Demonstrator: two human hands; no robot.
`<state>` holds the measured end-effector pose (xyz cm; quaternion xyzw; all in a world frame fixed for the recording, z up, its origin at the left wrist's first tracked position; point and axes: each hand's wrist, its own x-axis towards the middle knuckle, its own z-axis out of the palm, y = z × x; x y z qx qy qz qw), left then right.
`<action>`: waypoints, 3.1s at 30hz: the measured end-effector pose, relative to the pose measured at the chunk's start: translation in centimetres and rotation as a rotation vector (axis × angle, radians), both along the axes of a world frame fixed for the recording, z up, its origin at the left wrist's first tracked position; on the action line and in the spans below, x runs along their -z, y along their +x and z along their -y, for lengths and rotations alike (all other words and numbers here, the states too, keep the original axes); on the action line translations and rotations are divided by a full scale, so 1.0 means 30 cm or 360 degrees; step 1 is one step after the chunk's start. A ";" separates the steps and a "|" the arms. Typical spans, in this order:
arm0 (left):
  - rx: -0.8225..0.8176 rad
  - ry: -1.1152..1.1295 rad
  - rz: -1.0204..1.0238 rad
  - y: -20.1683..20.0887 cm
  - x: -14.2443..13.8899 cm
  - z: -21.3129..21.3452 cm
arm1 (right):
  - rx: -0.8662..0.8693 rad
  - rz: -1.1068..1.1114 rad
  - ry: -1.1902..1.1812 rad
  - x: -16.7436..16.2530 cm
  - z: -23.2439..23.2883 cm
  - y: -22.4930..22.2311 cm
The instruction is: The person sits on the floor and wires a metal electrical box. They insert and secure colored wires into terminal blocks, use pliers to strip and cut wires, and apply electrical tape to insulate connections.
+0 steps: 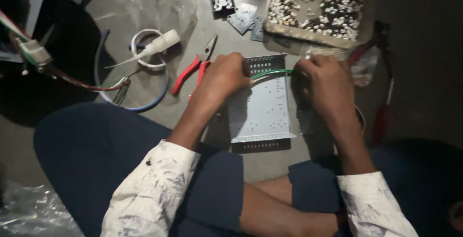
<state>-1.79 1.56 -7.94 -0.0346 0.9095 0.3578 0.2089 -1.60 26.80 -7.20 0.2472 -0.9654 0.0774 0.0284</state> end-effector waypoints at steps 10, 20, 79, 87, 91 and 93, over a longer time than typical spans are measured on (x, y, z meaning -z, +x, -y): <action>0.0064 -0.0621 -0.0127 0.099 -0.081 0.078 | 0.0110 0.0113 0.0043 -0.002 -0.006 -0.010; 0.0082 -0.0543 0.0032 0.070 -0.013 0.042 | 0.0025 0.0134 -0.0087 0.019 -0.023 -0.017; -0.0254 0.0405 -0.0481 0.051 -0.055 0.000 | 0.0067 0.0171 -0.0139 0.070 0.021 -0.077; 0.0262 0.1255 -0.0649 0.059 -0.085 -0.028 | 0.0119 0.0248 -0.0047 0.045 0.022 -0.058; 0.0188 0.0170 -0.1122 0.063 -0.073 0.002 | 0.0119 0.0273 -0.0051 0.040 0.034 -0.050; 0.0096 -0.0100 -0.1090 0.056 -0.062 0.028 | 0.0120 0.0248 -0.0018 0.038 0.035 -0.065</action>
